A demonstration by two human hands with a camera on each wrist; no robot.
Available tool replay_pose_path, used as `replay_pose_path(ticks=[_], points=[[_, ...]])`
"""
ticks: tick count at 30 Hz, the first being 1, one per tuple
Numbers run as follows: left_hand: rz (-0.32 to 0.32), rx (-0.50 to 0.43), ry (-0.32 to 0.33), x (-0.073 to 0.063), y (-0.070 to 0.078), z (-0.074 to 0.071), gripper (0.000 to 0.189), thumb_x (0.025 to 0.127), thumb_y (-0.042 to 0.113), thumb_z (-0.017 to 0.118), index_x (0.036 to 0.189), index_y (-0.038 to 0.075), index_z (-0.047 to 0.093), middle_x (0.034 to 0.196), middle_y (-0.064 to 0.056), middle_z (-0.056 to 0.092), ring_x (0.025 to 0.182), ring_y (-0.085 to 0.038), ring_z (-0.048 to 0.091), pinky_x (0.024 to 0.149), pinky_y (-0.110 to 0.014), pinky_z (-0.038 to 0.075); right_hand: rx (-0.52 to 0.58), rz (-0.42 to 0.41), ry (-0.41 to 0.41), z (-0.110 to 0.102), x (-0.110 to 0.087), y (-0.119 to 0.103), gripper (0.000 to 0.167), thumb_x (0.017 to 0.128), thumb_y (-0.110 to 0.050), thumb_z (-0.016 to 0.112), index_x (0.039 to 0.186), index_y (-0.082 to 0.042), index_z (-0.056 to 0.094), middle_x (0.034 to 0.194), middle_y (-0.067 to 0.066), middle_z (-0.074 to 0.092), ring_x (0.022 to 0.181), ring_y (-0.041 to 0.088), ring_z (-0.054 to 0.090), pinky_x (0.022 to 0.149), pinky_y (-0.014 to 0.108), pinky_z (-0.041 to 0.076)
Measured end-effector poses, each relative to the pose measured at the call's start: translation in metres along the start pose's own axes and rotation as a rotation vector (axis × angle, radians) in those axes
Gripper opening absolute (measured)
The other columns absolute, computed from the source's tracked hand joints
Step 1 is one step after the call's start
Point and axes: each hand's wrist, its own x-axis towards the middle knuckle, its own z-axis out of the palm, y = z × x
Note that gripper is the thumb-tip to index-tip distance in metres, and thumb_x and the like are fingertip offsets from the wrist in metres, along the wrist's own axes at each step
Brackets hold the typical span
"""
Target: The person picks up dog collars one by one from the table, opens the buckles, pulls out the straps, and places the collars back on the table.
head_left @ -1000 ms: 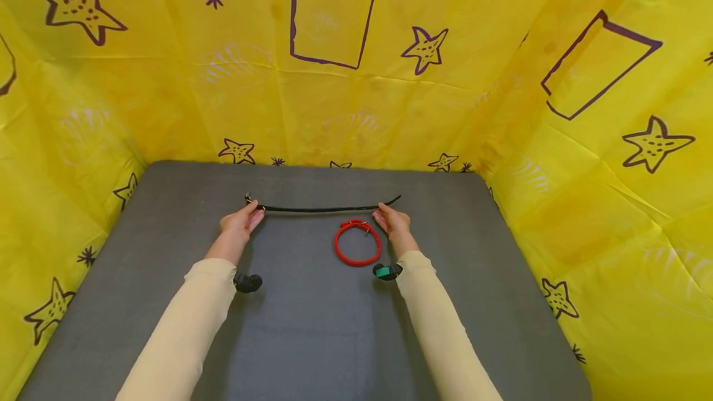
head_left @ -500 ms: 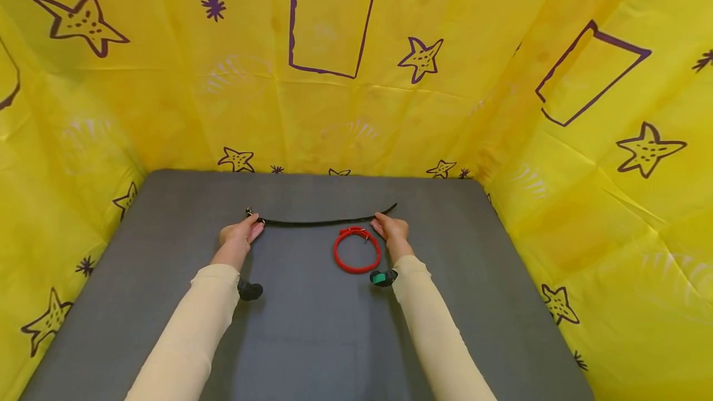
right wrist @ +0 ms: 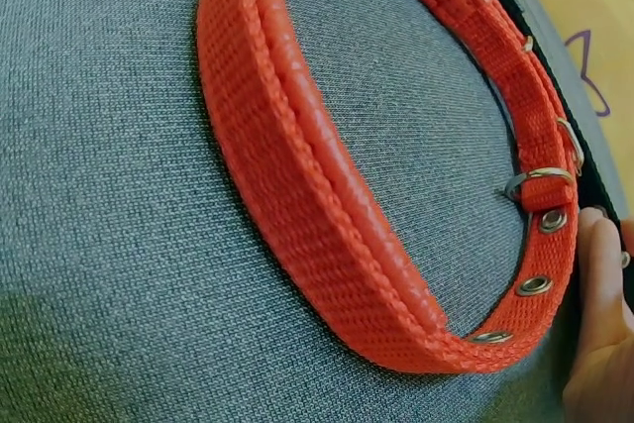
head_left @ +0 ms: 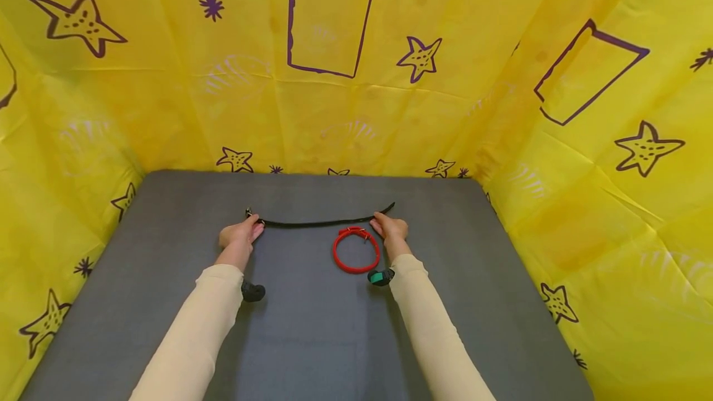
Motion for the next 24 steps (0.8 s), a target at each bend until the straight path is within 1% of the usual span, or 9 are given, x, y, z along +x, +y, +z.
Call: replay_pose_path(ticks=[3,4,7,10,12,17,19,21,24], points=[[0.021,0.009,0.002,0.001,-0.002,0.001,0.043,0.086,0.006,0.073,0.126,-0.003,0.059,0.061,0.003,0.064,0.060,-0.008,0.069,0.074,-0.025,0.055,-0.003,-0.012,0.009,0.000,0.001,0.001,0.030,0.081,0.004,0.075,0.106,0.015,0.064,0.094,0.024,0.070,0.074,0.022,0.073,0.071,0.028,0.057],[0.028,0.008,0.002,0.001,-0.002,0.002,0.042,0.086,0.006,0.073,0.125,-0.003,0.059,0.061,0.004,0.064,0.060,-0.008,0.069,0.073,-0.025,0.055,0.002,-0.023,0.012,0.000,0.002,0.002,0.028,0.079,0.006,0.075,0.103,0.016,0.065,0.091,0.025,0.070,0.071,0.022,0.073,0.067,0.028,0.057],[0.041,0.008,0.002,0.002,-0.003,0.002,0.041,0.086,0.006,0.073,0.123,-0.002,0.059,0.061,0.004,0.064,0.060,-0.007,0.069,0.073,-0.025,0.055,-0.012,-0.031,0.020,0.000,0.002,0.002,0.026,0.078,0.005,0.076,0.100,0.015,0.066,0.088,0.023,0.070,0.068,0.021,0.072,0.065,0.027,0.057],[0.048,-0.001,0.004,0.003,-0.004,0.002,0.040,0.086,0.006,0.073,0.122,-0.002,0.060,0.060,0.004,0.064,0.060,-0.008,0.069,0.072,-0.025,0.056,-0.018,-0.029,0.006,0.000,0.001,0.001,0.027,0.079,0.005,0.075,0.102,0.014,0.066,0.089,0.022,0.071,0.069,0.019,0.072,0.067,0.026,0.057],[0.054,-0.003,0.003,0.003,-0.003,0.003,0.040,0.086,0.005,0.073,0.122,-0.002,0.059,0.060,0.004,0.064,0.059,-0.008,0.069,0.071,-0.025,0.056,-0.028,-0.020,-0.008,0.000,0.000,0.000,0.029,0.081,0.003,0.074,0.106,0.014,0.066,0.092,0.021,0.071,0.072,0.018,0.072,0.071,0.027,0.057],[0.078,0.030,-0.025,0.003,-0.003,0.002,0.043,0.087,0.007,0.072,0.126,-0.004,0.057,0.063,0.003,0.064,0.060,-0.007,0.068,0.070,-0.025,0.056,-0.074,-0.034,-0.053,-0.005,-0.001,-0.001,0.029,0.084,0.000,0.072,0.108,0.014,0.064,0.085,0.015,0.070,0.070,0.016,0.071,0.070,0.026,0.057],[0.101,0.069,-0.047,0.001,-0.004,0.001,0.045,0.089,0.011,0.071,0.128,-0.005,0.055,0.064,0.003,0.064,0.061,-0.007,0.068,0.070,-0.025,0.056,-0.136,-0.071,-0.081,-0.009,-0.003,-0.001,0.029,0.085,-0.002,0.072,0.108,0.014,0.065,0.083,0.015,0.070,0.068,0.016,0.071,0.067,0.025,0.057],[0.126,0.118,-0.072,0.000,-0.006,-0.001,0.047,0.092,0.017,0.068,0.130,-0.006,0.053,0.066,0.002,0.064,0.061,-0.007,0.068,0.070,-0.025,0.056,-0.232,-0.129,-0.116,-0.014,-0.005,0.000,0.028,0.087,-0.006,0.072,0.106,0.012,0.066,0.083,0.015,0.071,0.067,0.015,0.070,0.064,0.024,0.057],[0.157,0.178,-0.109,-0.005,-0.010,-0.007,0.052,0.095,0.023,0.063,0.135,-0.007,0.046,0.072,0.001,0.064,0.063,-0.006,0.068,0.070,-0.024,0.056,-0.502,-0.274,-0.161,-0.022,-0.010,0.003,0.027,0.088,-0.018,0.073,0.102,0.005,0.071,0.081,0.012,0.072,0.063,0.012,0.069,0.059,0.023,0.055]])
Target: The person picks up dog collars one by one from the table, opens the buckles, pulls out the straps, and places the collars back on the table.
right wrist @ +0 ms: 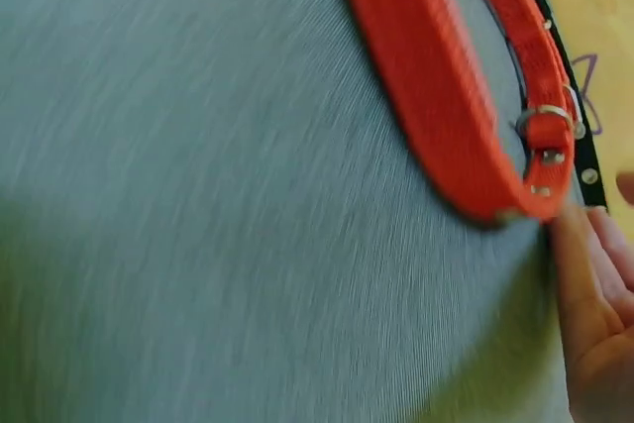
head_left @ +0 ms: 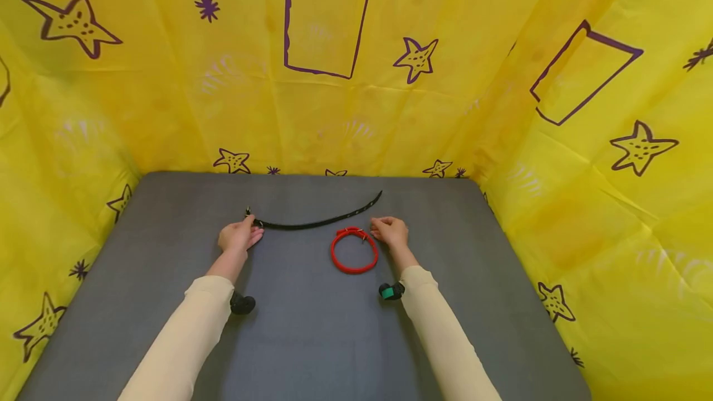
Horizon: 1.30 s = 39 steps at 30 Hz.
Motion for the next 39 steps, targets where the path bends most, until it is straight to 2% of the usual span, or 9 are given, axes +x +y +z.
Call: replay_pose_path(ticks=[4,7,9,14,20,24,31,36,39], points=[[0.013,-0.001,-0.023,-0.014,-0.008,-0.011,0.059,0.098,0.025,0.057,0.142,-0.005,0.034,0.089,-0.006,0.061,0.064,-0.006,0.068,0.071,-0.024,0.056,-0.401,-0.191,-0.061,-0.008,-0.017,0.006,0.029,0.086,-0.033,0.075,0.096,-0.006,0.074,0.080,0.004,0.072,0.066,0.012,0.065,0.060,0.025,0.052],[0.028,-0.043,-0.048,-0.028,-0.017,-0.017,0.060,0.099,0.022,0.053,0.145,-0.006,0.027,0.099,-0.011,0.055,0.065,-0.006,0.068,0.072,-0.024,0.056,-0.544,-0.278,-0.109,-0.011,-0.032,0.012,0.029,0.083,-0.035,0.077,0.095,-0.009,0.074,0.083,0.002,0.072,0.074,0.016,0.065,0.066,0.029,0.051],[0.031,-0.075,-0.087,-0.039,-0.022,-0.018,0.057,0.100,0.019,0.050,0.144,-0.007,0.025,0.099,-0.010,0.052,0.067,-0.006,0.068,0.075,-0.024,0.055,-0.572,-0.310,-0.128,-0.011,-0.039,0.017,0.028,0.082,-0.033,0.079,0.094,-0.009,0.074,0.085,0.002,0.072,0.078,0.017,0.065,0.069,0.030,0.052],[0.028,-0.134,-0.220,-0.068,-0.032,-0.015,0.040,0.102,0.014,0.048,0.134,-0.005,0.034,0.095,-0.007,0.054,0.076,-0.010,0.069,0.082,-0.027,0.054,-0.613,-0.360,-0.117,-0.009,-0.048,0.023,0.026,0.079,-0.028,0.082,0.093,-0.008,0.073,0.086,0.002,0.072,0.078,0.017,0.065,0.070,0.031,0.052],[0.067,-0.045,-0.342,-0.091,-0.043,-0.007,0.043,0.103,0.015,0.048,0.137,-0.009,0.038,0.104,-0.009,0.059,0.084,-0.011,0.069,0.083,-0.027,0.054,-0.659,-0.391,-0.098,-0.006,-0.049,0.024,0.024,0.078,-0.028,0.082,0.093,-0.011,0.073,0.084,-0.001,0.070,0.074,0.014,0.063,0.068,0.031,0.051],[0.096,0.004,-0.387,-0.097,-0.050,-0.002,0.040,0.101,0.011,0.051,0.135,-0.010,0.042,0.109,-0.014,0.062,0.088,-0.012,0.069,0.083,-0.028,0.054,-0.666,-0.412,-0.077,-0.005,-0.049,0.023,0.023,0.077,-0.027,0.082,0.092,-0.011,0.073,0.082,-0.001,0.069,0.072,0.014,0.062,0.066,0.032,0.050],[0.138,0.078,-0.401,-0.103,-0.053,0.007,0.037,0.100,0.012,0.054,0.131,-0.008,0.048,0.116,-0.020,0.063,0.093,-0.017,0.068,0.082,-0.028,0.055,-0.645,-0.413,-0.066,-0.004,-0.045,0.018,0.021,0.077,-0.026,0.083,0.090,-0.012,0.073,0.078,-0.002,0.067,0.068,0.013,0.058,0.061,0.030,0.048],[0.252,0.219,-0.424,-0.100,-0.050,0.021,0.035,0.099,0.014,0.057,0.128,-0.006,0.055,0.121,-0.025,0.061,0.103,-0.029,0.065,0.084,-0.030,0.054,-0.625,-0.419,-0.056,-0.003,-0.039,0.011,0.022,0.078,-0.027,0.082,0.090,-0.011,0.073,0.079,-0.001,0.067,0.069,0.014,0.058,0.061,0.029,0.049],[0.324,0.319,-0.428,-0.099,-0.046,0.028,0.033,0.098,0.014,0.059,0.124,-0.005,0.058,0.119,-0.025,0.062,0.103,-0.032,0.065,0.084,-0.031,0.055,-0.619,-0.411,-0.057,-0.004,-0.038,0.007,0.024,0.079,-0.029,0.082,0.092,-0.011,0.073,0.081,-0.001,0.069,0.071,0.014,0.060,0.063,0.029,0.050]])
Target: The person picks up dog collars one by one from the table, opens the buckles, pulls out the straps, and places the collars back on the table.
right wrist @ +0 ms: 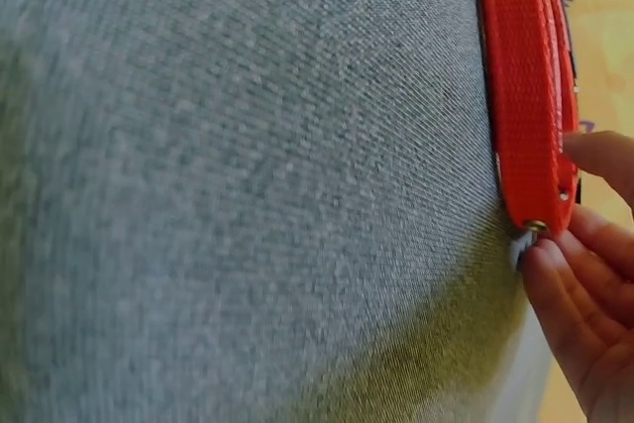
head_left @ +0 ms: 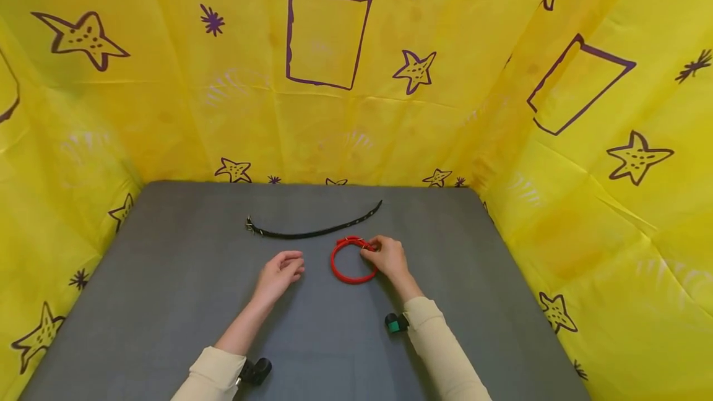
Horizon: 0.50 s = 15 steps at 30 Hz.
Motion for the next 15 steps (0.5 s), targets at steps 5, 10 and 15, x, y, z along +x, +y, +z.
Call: replay_pose_path(ticks=[5,10,15], points=[[0.075,0.180,0.000,0.003,0.007,0.005,0.028,0.095,0.015,0.063,0.118,-0.002,0.064,0.109,-0.020,0.068,0.095,-0.030,0.068,0.076,-0.029,0.055,0.025,-0.006,0.015,-0.009,-0.003,-0.002,0.028,0.080,-0.030,0.081,0.095,-0.007,0.074,0.086,0.003,0.072,0.073,0.016,0.064,0.066,0.031,0.051],[0.178,0.377,0.012,0.009,0.012,0.009,0.026,0.092,0.019,0.066,0.112,0.004,0.069,0.100,-0.009,0.071,0.086,-0.022,0.068,0.074,-0.033,0.052,0.045,0.013,0.011,-0.019,-0.007,-0.003,0.030,0.081,-0.030,0.080,0.099,-0.007,0.074,0.088,0.003,0.072,0.075,0.016,0.065,0.067,0.033,0.052],[0.268,0.484,-0.010,0.020,0.014,0.017,0.024,0.088,0.016,0.068,0.107,0.003,0.071,0.094,-0.006,0.072,0.081,-0.021,0.069,0.073,-0.037,0.053,0.037,-0.002,-0.010,-0.025,-0.010,-0.005,0.028,0.082,-0.028,0.079,0.099,-0.006,0.074,0.088,0.004,0.072,0.077,0.018,0.065,0.069,0.034,0.052]])
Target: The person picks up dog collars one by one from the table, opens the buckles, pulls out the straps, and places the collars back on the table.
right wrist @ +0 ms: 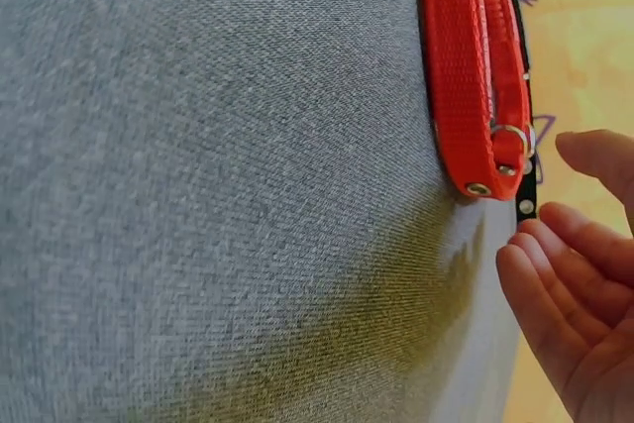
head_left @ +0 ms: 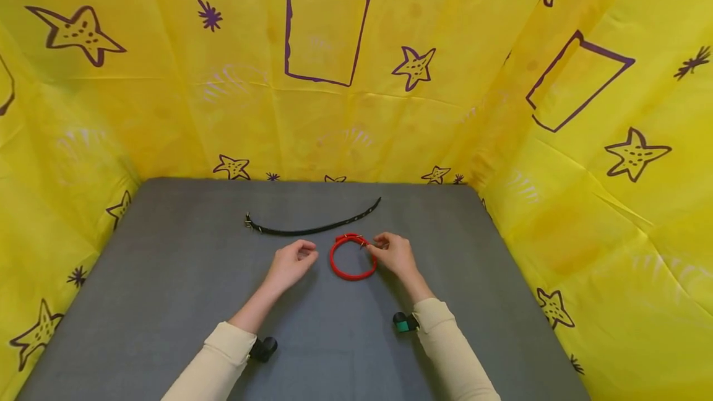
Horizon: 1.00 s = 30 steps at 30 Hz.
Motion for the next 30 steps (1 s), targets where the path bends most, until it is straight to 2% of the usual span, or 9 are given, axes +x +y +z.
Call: replay_pose_path(ticks=[3,8,12,20,30], points=[[0.030,0.052,-0.018,0.009,0.002,0.006,0.022,0.086,0.014,0.069,0.104,0.001,0.071,0.091,-0.007,0.072,0.080,-0.022,0.069,0.073,-0.039,0.054,-0.018,-0.010,-0.019,-0.001,-0.001,0.000,0.026,0.082,-0.026,0.079,0.098,-0.006,0.074,0.088,0.004,0.072,0.077,0.019,0.064,0.069,0.034,0.051],[0.018,0.133,-0.062,0.022,0.003,0.019,0.023,0.087,0.017,0.071,0.104,0.002,0.070,0.089,-0.007,0.070,0.081,-0.022,0.066,0.074,-0.040,0.053,-0.039,-0.012,-0.044,0.001,-0.002,0.001,0.024,0.082,-0.026,0.078,0.096,-0.007,0.074,0.086,0.003,0.071,0.078,0.019,0.065,0.071,0.035,0.051],[0.003,0.178,-0.074,0.028,0.003,0.028,0.023,0.086,0.020,0.073,0.102,0.003,0.070,0.086,-0.006,0.068,0.079,-0.021,0.063,0.072,-0.039,0.052,-0.043,-0.012,-0.046,0.004,-0.002,0.003,0.021,0.081,-0.024,0.079,0.094,-0.007,0.073,0.083,0.002,0.070,0.077,0.018,0.064,0.070,0.034,0.051],[0.002,0.200,-0.063,0.030,0.002,0.041,0.019,0.083,0.018,0.076,0.095,0.004,0.071,0.079,-0.003,0.066,0.070,-0.017,0.061,0.064,-0.034,0.051,-0.033,-0.011,-0.034,0.007,-0.004,0.005,0.018,0.080,-0.019,0.078,0.091,-0.005,0.073,0.078,0.000,0.067,0.071,0.015,0.061,0.065,0.031,0.050],[-0.016,0.170,-0.022,0.029,-0.001,0.048,0.018,0.080,0.012,0.078,0.093,0.001,0.073,0.078,-0.004,0.069,0.071,-0.018,0.064,0.066,-0.033,0.053,-0.029,-0.024,0.022,0.017,-0.004,0.010,0.009,0.079,-0.009,0.077,0.087,-0.006,0.074,0.072,-0.003,0.066,0.065,0.012,0.058,0.060,0.026,0.047]])
